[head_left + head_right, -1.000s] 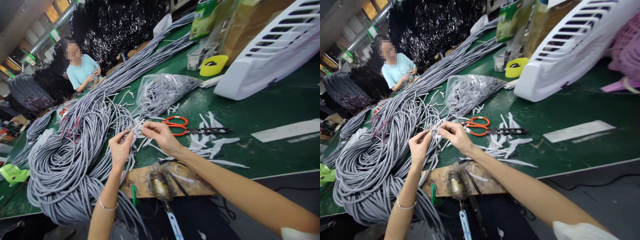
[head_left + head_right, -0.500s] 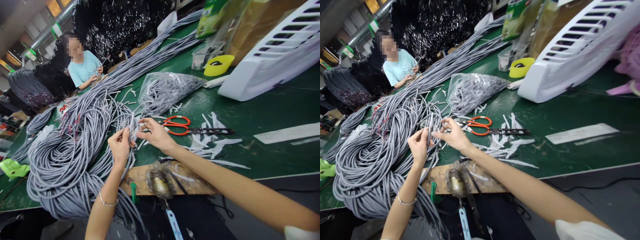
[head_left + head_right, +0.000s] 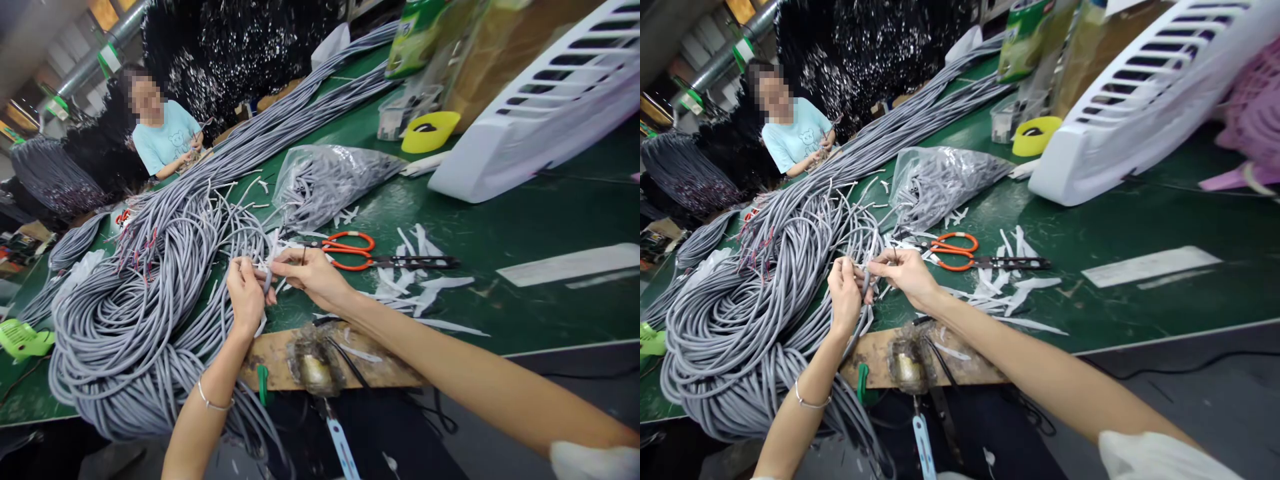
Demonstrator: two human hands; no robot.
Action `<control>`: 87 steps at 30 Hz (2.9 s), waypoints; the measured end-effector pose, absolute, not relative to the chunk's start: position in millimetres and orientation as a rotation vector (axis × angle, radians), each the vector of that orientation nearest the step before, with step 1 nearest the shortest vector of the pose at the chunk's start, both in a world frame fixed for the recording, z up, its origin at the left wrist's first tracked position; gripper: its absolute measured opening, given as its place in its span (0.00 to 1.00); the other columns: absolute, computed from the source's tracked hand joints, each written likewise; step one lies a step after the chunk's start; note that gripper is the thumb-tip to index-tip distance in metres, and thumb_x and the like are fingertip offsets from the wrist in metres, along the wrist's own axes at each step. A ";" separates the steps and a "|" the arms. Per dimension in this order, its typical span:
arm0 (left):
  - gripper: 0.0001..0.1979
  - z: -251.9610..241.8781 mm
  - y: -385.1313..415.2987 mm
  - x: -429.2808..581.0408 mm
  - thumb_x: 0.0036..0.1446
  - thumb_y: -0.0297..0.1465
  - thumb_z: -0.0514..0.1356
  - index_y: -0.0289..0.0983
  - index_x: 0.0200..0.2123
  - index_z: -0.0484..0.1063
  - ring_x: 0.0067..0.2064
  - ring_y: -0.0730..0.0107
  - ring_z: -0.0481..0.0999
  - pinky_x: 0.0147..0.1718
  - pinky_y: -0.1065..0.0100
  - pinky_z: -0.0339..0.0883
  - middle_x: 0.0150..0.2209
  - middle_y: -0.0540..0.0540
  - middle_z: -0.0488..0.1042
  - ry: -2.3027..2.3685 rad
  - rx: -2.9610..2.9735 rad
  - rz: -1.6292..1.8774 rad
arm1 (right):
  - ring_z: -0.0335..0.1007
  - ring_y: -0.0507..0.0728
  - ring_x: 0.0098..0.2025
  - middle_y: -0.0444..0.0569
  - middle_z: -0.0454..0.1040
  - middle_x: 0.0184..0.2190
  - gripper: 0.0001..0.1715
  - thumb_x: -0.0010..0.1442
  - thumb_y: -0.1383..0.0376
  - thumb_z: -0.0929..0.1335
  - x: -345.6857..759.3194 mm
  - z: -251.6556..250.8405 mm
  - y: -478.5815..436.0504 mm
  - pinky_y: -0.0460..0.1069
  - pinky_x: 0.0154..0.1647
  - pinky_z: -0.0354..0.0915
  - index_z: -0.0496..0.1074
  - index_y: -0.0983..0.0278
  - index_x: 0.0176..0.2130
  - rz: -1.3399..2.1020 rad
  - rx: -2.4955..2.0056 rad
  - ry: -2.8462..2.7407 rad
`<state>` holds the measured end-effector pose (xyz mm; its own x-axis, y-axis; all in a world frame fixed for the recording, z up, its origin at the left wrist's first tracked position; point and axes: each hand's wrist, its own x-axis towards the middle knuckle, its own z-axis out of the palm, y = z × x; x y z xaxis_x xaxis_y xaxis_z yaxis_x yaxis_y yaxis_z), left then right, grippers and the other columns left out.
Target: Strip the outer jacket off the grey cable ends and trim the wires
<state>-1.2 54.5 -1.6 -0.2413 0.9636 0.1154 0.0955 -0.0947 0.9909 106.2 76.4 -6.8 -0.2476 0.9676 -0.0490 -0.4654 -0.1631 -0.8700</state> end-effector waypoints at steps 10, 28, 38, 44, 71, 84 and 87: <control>0.19 9.7 60.3 -3.7 0.44 0.45 0.62 0.35 0.28 0.63 0.14 0.86 0.57 0.11 0.78 0.45 0.23 0.54 0.65 1.105 1.026 1.373 | 0.60 0.50 0.18 0.46 0.71 0.19 0.10 0.51 0.61 0.65 108.8 -15.7 72.4 0.46 0.20 0.56 0.72 0.64 0.24 0.731 -0.927 -1.355; 0.16 20.8 55.2 -13.4 0.38 0.41 0.66 0.33 0.25 0.73 0.14 0.90 0.47 0.13 0.78 0.37 0.19 0.54 0.61 0.946 0.933 1.411 | 0.66 0.53 0.21 0.47 0.71 0.18 0.13 0.47 0.58 0.66 102.8 -20.8 84.1 0.47 0.22 0.62 0.71 0.65 0.24 1.108 -0.881 -1.402; 0.17 8.6 56.3 -11.8 0.44 0.42 0.62 0.31 0.23 0.74 0.12 0.87 0.49 0.12 0.76 0.36 0.14 0.54 0.60 1.119 1.233 1.241 | 0.51 0.46 0.15 0.42 0.65 0.17 0.18 0.49 0.52 0.66 125.5 -11.3 94.9 0.44 0.15 0.50 0.69 0.65 0.24 1.051 -0.888 -0.964; 0.17 6.0 58.0 -9.2 0.44 0.42 0.60 0.31 0.21 0.70 0.10 0.85 0.52 0.10 0.77 0.39 0.13 0.51 0.65 1.116 1.233 1.176 | 0.59 0.50 0.21 0.45 0.68 0.20 0.18 0.43 0.52 0.71 117.9 -9.0 84.9 0.45 0.19 0.55 0.71 0.65 0.22 1.081 -0.780 -1.176; 0.14 7.3 77.2 -29.5 0.59 0.39 0.43 0.39 0.25 0.51 0.08 0.82 0.55 0.08 0.79 0.45 0.16 0.58 0.59 1.477 0.858 1.538 | 0.67 0.52 0.22 0.45 0.75 0.24 0.07 0.53 0.70 0.67 118.9 -11.3 58.9 0.48 0.22 0.60 0.75 0.60 0.31 0.350 -0.600 -1.491; 0.11 9.7 44.1 -15.4 0.52 0.18 0.56 0.36 0.37 0.67 0.36 0.71 0.72 0.36 0.68 0.69 0.34 0.45 0.71 1.158 2.599 1.909 | 0.56 0.48 0.17 0.42 0.67 0.17 0.06 0.51 0.66 0.67 117.6 -13.1 71.4 0.44 0.15 0.51 0.75 0.64 0.26 0.653 -0.750 -1.298; 0.14 8.7 45.7 -10.6 0.55 0.20 0.54 0.35 0.45 0.67 0.43 0.68 0.72 0.42 0.66 0.69 0.40 0.41 0.72 1.202 2.657 1.738 | 0.56 0.48 0.17 0.43 0.68 0.18 0.06 0.52 0.67 0.67 119.2 -10.2 69.1 0.44 0.16 0.52 0.74 0.64 0.26 0.610 -0.722 -1.355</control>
<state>-10.6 45.7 8.7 0.2374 0.4174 0.8771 0.6738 -0.7212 0.1609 119.2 69.1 -10.2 0.1252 0.7556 0.6430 0.0189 0.6461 -0.7630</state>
